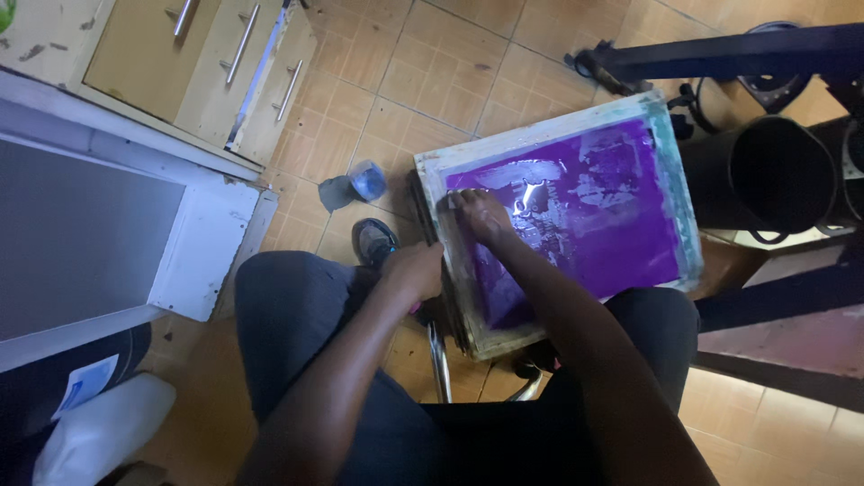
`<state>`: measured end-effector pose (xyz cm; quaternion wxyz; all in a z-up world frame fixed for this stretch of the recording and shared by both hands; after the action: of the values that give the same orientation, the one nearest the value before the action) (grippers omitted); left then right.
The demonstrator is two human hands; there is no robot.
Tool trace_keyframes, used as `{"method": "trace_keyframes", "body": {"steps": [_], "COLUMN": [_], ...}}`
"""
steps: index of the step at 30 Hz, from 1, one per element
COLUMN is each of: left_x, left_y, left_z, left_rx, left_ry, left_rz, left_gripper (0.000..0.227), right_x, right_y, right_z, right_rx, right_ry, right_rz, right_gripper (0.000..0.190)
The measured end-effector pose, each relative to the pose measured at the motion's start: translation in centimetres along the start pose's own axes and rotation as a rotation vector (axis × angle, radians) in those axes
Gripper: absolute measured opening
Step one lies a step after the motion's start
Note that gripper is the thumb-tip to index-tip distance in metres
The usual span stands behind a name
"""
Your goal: The person scrapes a purple surface inside a wooden frame using a small metal tool. They repeatedly remove material from the surface, working across different areas of the frame.
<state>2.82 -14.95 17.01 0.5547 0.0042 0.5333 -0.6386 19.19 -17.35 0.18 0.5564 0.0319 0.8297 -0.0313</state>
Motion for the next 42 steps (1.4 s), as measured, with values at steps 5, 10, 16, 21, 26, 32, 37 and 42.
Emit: {"method": "trace_keyframes", "body": {"steps": [5, 10, 16, 21, 26, 32, 37, 42], "left_x": [0.3, 0.5, 0.7, 0.7, -1.9, -0.9, -0.5, 2.3], "left_y": [-0.7, -1.5, -1.6, -1.8, -3.8, -2.5, -1.3, 2.3], "left_z": [0.8, 1.2, 1.6, 3.2, 5.9, 7.5, 11.2, 12.3], "left_rx": [0.02, 0.022, 0.037, 0.057, 0.084, 0.137, 0.228, 0.274], "left_ry": [0.017, 0.069, 0.082, 0.106, 0.063, 0.108, 0.098, 0.168], "left_rz": [-0.009, -0.048, -0.032, -0.023, -0.01, 0.013, -0.054, -0.096], "left_gripper": [0.048, 0.053, 0.048, 0.053, 0.056, 0.059, 0.064, 0.064], "right_x": [-2.0, -3.2, -2.0, 0.1, 1.0, 3.5, 2.4, 2.1], "right_y": [-2.2, -5.7, -9.3, -11.7, -14.7, -19.2, -21.7, -22.8], "right_z": [-2.8, -5.0, -5.8, -5.3, -5.7, -6.8, -7.4, -6.6], "right_rx": [-0.058, -0.017, -0.07, -0.073, -0.05, -0.128, -0.182, -0.255], "right_ry": [-0.111, -0.107, -0.092, -0.048, 0.0, 0.014, 0.111, -0.099], "right_rz": [-0.089, -0.067, -0.123, -0.144, -0.145, -0.155, -0.096, -0.032], "right_gripper": [0.036, 0.037, 0.032, 0.033, 0.033, 0.027, 0.022, 0.016]}}
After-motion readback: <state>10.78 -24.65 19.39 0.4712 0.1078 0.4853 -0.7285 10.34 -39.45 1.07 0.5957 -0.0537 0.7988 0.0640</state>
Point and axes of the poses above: each hand's wrist, its own y-axis towards the middle knuckle, its own x-axis out of the palm, z = x × y, the point moved 8 cm from there along y, towards the middle knuckle, and after that the axes turned 4 degrees about y, right-handed, at the moved point
